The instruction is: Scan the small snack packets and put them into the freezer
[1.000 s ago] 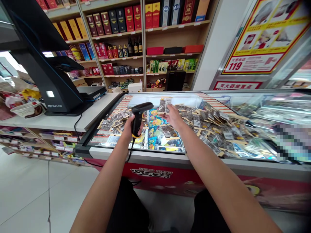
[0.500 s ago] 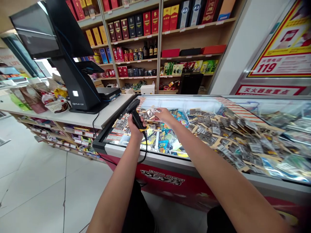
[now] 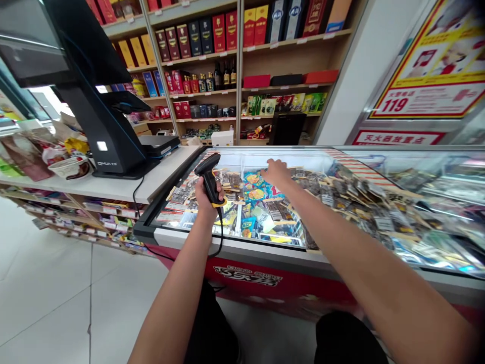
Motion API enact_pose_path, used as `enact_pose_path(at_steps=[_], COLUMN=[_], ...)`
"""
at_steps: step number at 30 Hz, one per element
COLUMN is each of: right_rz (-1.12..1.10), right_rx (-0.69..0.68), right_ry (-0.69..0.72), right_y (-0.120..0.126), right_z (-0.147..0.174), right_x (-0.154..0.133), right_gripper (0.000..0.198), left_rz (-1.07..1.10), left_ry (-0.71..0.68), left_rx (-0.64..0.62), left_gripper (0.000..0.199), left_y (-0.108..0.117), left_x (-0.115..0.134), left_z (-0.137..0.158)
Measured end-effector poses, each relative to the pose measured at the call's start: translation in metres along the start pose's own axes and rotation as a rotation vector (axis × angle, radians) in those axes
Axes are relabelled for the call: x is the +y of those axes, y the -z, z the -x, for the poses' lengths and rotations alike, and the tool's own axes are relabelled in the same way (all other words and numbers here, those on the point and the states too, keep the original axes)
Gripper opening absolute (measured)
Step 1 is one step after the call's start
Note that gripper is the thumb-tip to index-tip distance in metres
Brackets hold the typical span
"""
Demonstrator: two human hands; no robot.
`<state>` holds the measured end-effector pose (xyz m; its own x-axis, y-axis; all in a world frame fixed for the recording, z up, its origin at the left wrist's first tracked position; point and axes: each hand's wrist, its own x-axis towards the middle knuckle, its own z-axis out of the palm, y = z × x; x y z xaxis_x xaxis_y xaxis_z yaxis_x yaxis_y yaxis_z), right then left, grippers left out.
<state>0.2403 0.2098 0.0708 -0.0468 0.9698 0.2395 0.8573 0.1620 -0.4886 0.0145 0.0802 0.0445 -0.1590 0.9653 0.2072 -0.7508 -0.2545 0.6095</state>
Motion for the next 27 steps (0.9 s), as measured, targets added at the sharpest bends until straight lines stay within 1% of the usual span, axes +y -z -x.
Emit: enact_pose_path(at_steps=[1,2,4,5,6,8,9,11,12,16,18,20,22,24,25,27], right_rz=[0.061,0.191,0.361,0.387,0.384,0.363,0.353,0.292,0.240,-0.003,-0.080,-0.274,-0.528,-0.779,-0.965,-1.298], right_rx=[0.031,0.060,0.072,0.030,-0.044,-0.158,-0.187,-0.159,-0.119,0.032,0.068,0.087,0.089,0.063,0.031,-0.065], right_ry=[-0.042,-0.062,-0.126,-0.161,-0.188,-0.215,-0.217,-0.206,-0.193,-0.094,-0.057,-0.047,-0.040,-0.049,-0.067,-0.108], right_y=[0.009,0.016,0.028,0.032,0.034,0.036,0.036,0.035,0.034,0.031,0.030,0.027,0.024,0.021,0.019,0.018], right_z=[-0.005,-0.011,-0.024,-0.030,-0.037,-0.048,-0.052,-0.056,-0.056,-0.050,-0.047,-0.043,-0.036,-0.024,-0.016,0.002], right_x=[0.021,0.041,0.078,0.093,0.104,0.117,0.119,0.119,0.117,0.108,0.100,0.087,0.070,0.049,0.038,0.019], right_gripper=[0.060,0.062,0.065,0.065,0.064,0.056,0.051,0.045,0.047,0.075,0.081,0.074,0.052,0.029,0.023,0.020], left_rz=[-0.026,-0.057,-0.125,-0.156,-0.182,-0.219,-0.230,-0.240,-0.239,-0.229,-0.235,-0.242,-0.242,-0.240,-0.239,-0.242], left_ry=[0.037,0.076,0.146,0.173,0.197,0.223,0.223,0.213,0.208,0.221,0.235,0.247,0.248,0.243,0.237,0.222], left_rx=[-0.030,-0.057,-0.112,-0.140,-0.167,-0.212,-0.230,-0.251,-0.253,-0.223,-0.222,-0.231,-0.240,-0.247,-0.249,-0.254], left_gripper=[0.049,0.050,0.052,0.053,0.053,0.053,0.052,0.051,0.051,0.052,0.052,0.052,0.051,0.050,0.050,0.051], left_y=[-0.001,-0.003,-0.005,-0.006,-0.006,-0.005,-0.004,-0.003,-0.002,-0.001,-0.001,-0.001,-0.002,-0.003,-0.003,-0.004], left_x=[0.000,0.000,-0.002,-0.003,-0.004,-0.007,-0.008,-0.010,-0.011,-0.012,-0.012,-0.012,-0.012,-0.011,-0.011,-0.009], left_z=[0.001,0.001,0.002,0.002,0.002,0.001,0.000,-0.001,-0.002,-0.003,-0.002,-0.002,-0.001,0.000,0.001,0.002])
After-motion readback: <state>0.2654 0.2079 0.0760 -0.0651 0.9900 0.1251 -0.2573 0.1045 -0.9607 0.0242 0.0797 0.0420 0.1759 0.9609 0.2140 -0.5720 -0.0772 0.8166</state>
